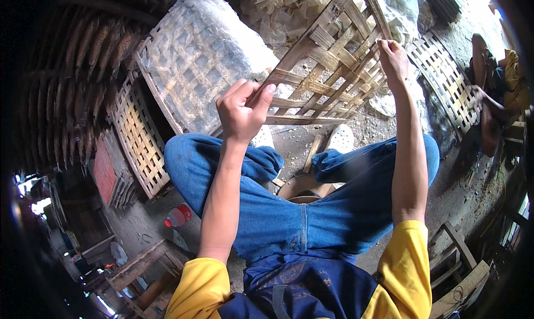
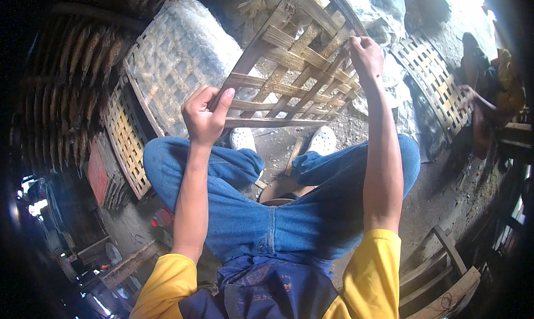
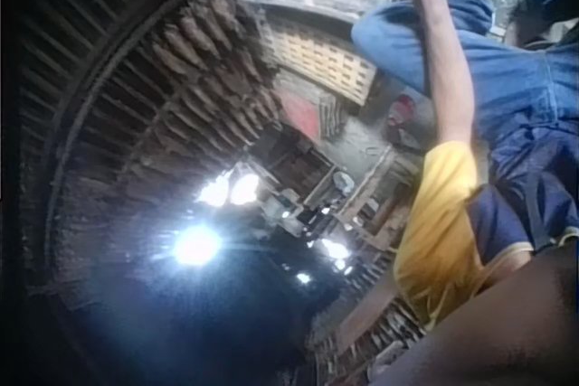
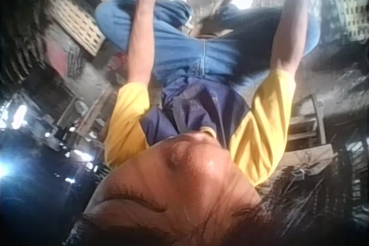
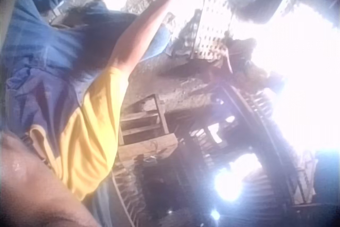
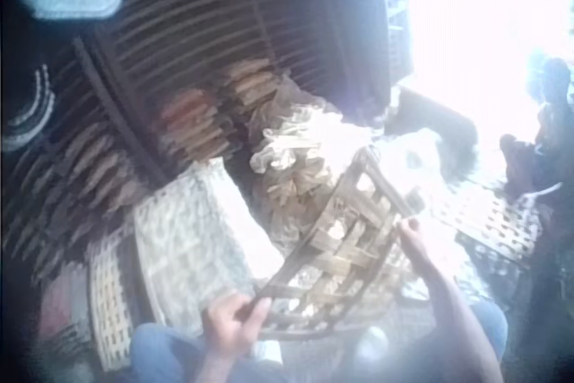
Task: The person sits cross-legged on the floor and weaves thin wooden strips into a square lattice panel by hand. They repeatedly interlace strips, adjust the weave, and occasionally flip the panel to continue the pattern.
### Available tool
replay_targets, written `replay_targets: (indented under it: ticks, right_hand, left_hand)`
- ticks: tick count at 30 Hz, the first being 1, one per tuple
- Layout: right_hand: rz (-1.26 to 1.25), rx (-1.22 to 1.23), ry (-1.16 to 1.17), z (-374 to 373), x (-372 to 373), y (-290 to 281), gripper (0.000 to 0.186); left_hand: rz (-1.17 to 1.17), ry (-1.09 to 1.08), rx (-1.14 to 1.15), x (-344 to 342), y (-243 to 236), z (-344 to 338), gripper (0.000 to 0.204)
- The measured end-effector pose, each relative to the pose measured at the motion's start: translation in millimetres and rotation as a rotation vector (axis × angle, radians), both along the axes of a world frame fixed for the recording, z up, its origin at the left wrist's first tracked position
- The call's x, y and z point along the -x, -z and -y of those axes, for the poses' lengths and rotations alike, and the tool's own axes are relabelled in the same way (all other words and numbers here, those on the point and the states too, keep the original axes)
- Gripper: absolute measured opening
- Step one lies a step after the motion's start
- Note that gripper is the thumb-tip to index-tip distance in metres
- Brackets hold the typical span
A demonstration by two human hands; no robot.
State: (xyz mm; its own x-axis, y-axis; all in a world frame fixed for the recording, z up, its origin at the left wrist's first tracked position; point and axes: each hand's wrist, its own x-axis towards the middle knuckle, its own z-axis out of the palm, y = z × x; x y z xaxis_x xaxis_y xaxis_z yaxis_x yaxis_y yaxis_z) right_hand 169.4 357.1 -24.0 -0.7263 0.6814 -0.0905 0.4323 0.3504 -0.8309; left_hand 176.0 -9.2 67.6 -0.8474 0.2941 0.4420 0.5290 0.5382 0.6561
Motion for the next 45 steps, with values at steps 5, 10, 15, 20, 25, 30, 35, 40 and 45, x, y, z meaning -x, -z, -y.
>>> replay_targets:
  ticks: [5,10,15,20,25,30,35,40,45]
  right_hand:
    - [0.026,0.014,-0.129,45.7,-33.3,-18.0,0.040]
    - [0.142,0.076,-0.313,148.6,-92.6,-13.4,0.031]
    - [0.182,0.048,-0.510,194.4,-102.5,5.5,0.026]
    - [0.101,0.003,-0.538,191.9,-99.5,26.4,0.020]
    - [0.046,-0.059,-0.531,193.4,-99.4,32.9,0.016]
    - [-0.075,-0.237,-0.613,202.8,-103.5,14.5,0.017]
    - [-0.007,-0.246,-0.617,204.6,-99.1,8.4,0.012]
    - [-0.055,-0.317,-0.615,204.3,-97.7,5.8,0.010]
    - [-0.104,-0.211,-0.534,201.2,-95.9,22.4,0.011]
  left_hand:
    - [0.014,-0.039,-0.022,8.7,4.7,-0.4,0.025]
    - [-0.002,-0.073,-0.017,13.4,9.8,0.0,0.028]
    - [0.004,-0.057,-0.045,6.4,9.2,2.6,0.023]
    - [0.011,-0.031,-0.070,-0.3,2.1,-1.2,0.023]
    - [-0.004,-0.054,-0.063,2.6,5.9,-4.6,0.025]
    - [-0.014,-0.084,-0.053,4.6,6.4,-2.5,0.025]
    - [-0.010,-0.092,-0.034,5.6,8.0,-1.6,0.024]
    - [-0.020,-0.073,-0.057,5.0,5.5,-8.2,0.023]
    - [-0.019,-0.059,-0.051,4.7,3.6,-9.9,0.023]
